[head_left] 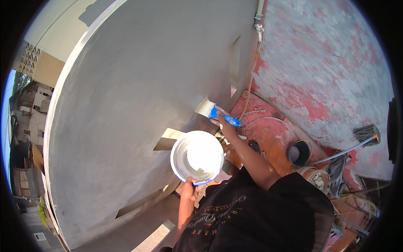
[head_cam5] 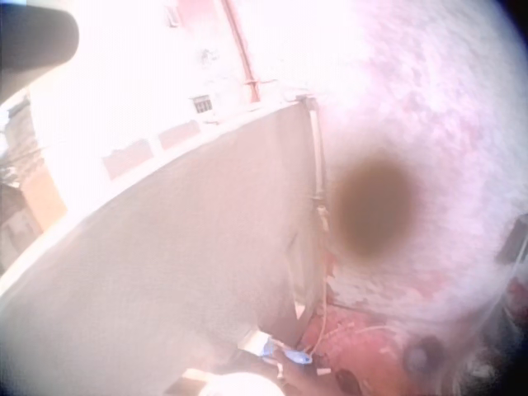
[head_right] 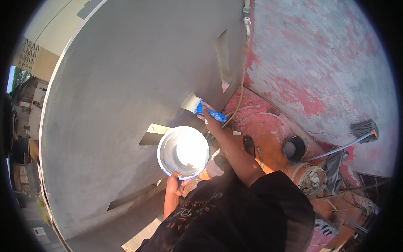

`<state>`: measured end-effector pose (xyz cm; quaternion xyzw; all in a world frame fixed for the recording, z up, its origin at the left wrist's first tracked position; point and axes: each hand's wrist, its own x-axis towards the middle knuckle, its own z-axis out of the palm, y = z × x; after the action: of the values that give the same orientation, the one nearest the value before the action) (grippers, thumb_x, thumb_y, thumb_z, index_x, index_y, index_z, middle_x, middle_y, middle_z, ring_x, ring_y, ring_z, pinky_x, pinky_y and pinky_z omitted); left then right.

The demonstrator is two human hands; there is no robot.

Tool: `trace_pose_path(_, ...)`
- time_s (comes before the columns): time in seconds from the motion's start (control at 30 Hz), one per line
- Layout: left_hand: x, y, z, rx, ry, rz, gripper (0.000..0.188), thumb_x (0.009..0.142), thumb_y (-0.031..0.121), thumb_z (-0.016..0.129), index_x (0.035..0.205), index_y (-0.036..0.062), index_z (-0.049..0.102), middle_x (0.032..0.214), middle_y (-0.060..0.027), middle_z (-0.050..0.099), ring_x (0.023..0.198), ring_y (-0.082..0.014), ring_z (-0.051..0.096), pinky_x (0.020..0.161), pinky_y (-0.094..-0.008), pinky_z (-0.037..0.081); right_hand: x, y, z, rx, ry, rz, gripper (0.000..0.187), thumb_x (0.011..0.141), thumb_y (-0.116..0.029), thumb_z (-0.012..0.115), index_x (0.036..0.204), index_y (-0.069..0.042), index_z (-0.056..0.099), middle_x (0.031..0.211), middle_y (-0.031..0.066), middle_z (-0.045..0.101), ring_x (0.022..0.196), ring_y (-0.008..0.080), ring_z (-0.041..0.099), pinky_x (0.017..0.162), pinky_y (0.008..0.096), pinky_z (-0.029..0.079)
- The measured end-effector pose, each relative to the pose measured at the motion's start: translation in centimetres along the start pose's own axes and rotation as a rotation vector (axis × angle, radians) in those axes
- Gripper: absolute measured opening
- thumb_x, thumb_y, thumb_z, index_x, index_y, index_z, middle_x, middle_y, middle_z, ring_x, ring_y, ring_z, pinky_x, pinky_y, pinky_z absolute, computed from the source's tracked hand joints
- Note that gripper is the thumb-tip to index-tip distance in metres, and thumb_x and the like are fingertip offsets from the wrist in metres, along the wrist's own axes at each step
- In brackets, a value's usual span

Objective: The person paints a curved exterior wall with white paint using a blue-handled brush. They repeatedly dip the brush into a bucket and apply paint in smooth strokes along the wall surface.

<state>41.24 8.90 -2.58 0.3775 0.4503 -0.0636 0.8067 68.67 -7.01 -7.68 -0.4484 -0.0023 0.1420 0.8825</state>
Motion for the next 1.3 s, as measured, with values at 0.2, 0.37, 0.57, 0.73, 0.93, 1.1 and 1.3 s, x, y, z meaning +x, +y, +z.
trace_pose_path(0.2,-0.3,-0.8,-1.2,-0.015,0.018,0.019,0.052,0.084,0.006,0.047,0.131,-0.0152,0.040,0.124,-0.0260,0.058,0.105,-0.0391,0.068,0.087,-0.0477,0.065,-0.2,1.5,-0.2,-0.087,0.050,0.077,0.044,0.106,-0.027,0.056,0.139,0.000,0.053,0.129,0.0160,0.062,0.114,0.0255,0.065,0.100,0.0392,0.054)
trace_pose_path(0.37,-0.2,-1.1,-2.1,-0.035,0.054,-0.022,0.051,0.084,0.007,0.047,0.130,-0.0150,0.041,0.123,-0.0256,0.059,0.104,-0.0384,0.068,0.086,-0.0463,0.065,-2.5,-10.2,6.5,0.115,-0.142,-0.149,0.046,0.106,-0.029,0.056,0.141,0.001,0.051,0.128,0.0174,0.060,0.115,0.0285,0.065,0.100,0.0447,0.055)
trace_pose_path(0.57,-1.3,-0.7,-2.3,-0.004,0.052,-0.017,0.049,0.086,0.008,0.047,0.130,-0.0140,0.044,0.122,-0.0252,0.060,0.105,-0.0361,0.069,0.086,-0.0445,0.065,-3.7,-4.5,5.7,0.067,-0.244,-0.113,0.044,0.106,-0.028,0.055,0.139,0.002,0.051,0.135,0.0183,0.054,0.122,0.0303,0.060,0.106,0.0471,0.052)
trace_pose_path(0.73,-2.2,-0.9,-2.8,-0.018,0.100,-0.002,0.048,0.087,0.008,0.047,0.130,-0.0136,0.045,0.122,-0.0250,0.061,0.105,-0.0349,0.070,0.085,-0.0424,0.066,-3.1,7.0,-1.3,-0.256,0.059,0.161,0.036,0.105,-0.021,0.055,0.134,0.000,0.058,0.123,0.0097,0.064,0.113,0.0207,0.063,0.099,0.0363,0.051)
trace_pose_path(0.93,-2.7,-1.6,-3.6,0.003,0.158,0.024,0.051,0.086,0.009,0.047,0.132,-0.0120,0.043,0.123,-0.0240,0.060,0.104,-0.0345,0.070,0.084,-0.0415,0.066,-4.5,0.8,6.0,-0.325,-0.022,-0.058,0.036,0.105,-0.022,0.057,0.132,0.001,0.060,0.122,0.0125,0.065,0.118,0.0215,0.061,0.101,0.0362,0.050)
trace_pose_path(1.1,-2.7,-1.8,-4.2,-0.062,0.165,-0.003,0.055,0.083,0.006,0.049,0.135,-0.0108,0.041,0.122,-0.0242,0.060,0.099,-0.0357,0.070,0.075,-0.0412,0.068,-8.5,-6.9,11.7,-0.058,-0.220,-0.149,0.042,0.104,-0.024,0.059,0.136,0.003,0.055,0.125,0.0187,0.061,0.119,0.0276,0.061,0.101,0.0433,0.054)
trace_pose_path(1.3,-2.1,-2.2,-4.8,-0.097,0.151,-0.006,0.054,0.083,0.005,0.049,0.134,-0.0107,0.041,0.120,-0.0249,0.060,0.097,-0.0362,0.070,0.071,-0.0413,0.069,-5.9,2.9,6.1,-0.217,-0.041,-0.069,0.025,0.103,-0.013,0.059,0.125,-0.003,0.065,0.103,0.0034,0.068,0.093,0.0089,0.061,0.083,0.0253,0.051)
